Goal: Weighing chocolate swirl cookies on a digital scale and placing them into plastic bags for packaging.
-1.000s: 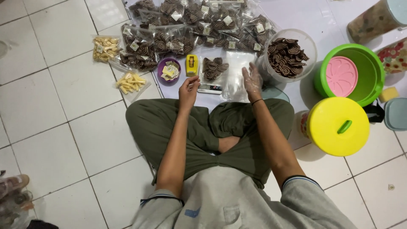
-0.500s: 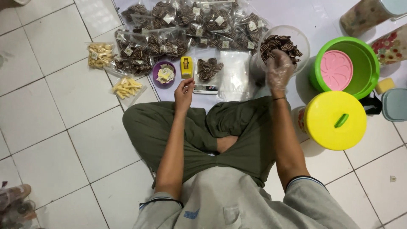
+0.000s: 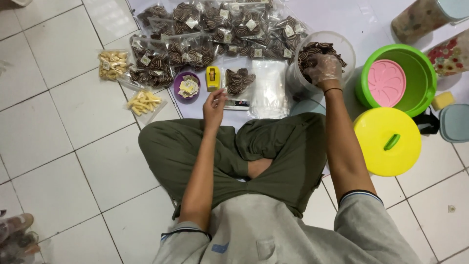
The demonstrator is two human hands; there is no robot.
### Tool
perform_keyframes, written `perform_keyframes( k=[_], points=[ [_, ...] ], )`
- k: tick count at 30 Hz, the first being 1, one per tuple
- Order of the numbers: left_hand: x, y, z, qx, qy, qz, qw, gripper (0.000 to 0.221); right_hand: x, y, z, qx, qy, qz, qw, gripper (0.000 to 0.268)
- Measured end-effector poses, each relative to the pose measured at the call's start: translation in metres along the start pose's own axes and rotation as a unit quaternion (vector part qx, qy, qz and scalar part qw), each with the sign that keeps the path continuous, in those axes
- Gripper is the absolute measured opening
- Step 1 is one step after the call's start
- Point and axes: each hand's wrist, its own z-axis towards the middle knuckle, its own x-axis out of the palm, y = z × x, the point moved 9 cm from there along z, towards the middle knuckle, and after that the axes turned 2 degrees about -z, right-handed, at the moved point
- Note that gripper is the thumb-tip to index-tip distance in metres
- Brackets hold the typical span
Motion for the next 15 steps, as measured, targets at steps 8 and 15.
perform_keyframes(
  k=[8,15],
  points=[
    [-0.04,-0.01,0.009,0.007,0.005,0.023,1.0,0.029,0.029,0.025,0.003,-0.017,0.025,0.004,1.0,0.026],
    [-0.036,-0.016,0.007,0.019,0.031,0.035,0.999,0.031,0.042,0.054,-0.04,-0.017,0.038,-0.005,0.999,0.023]
  ],
)
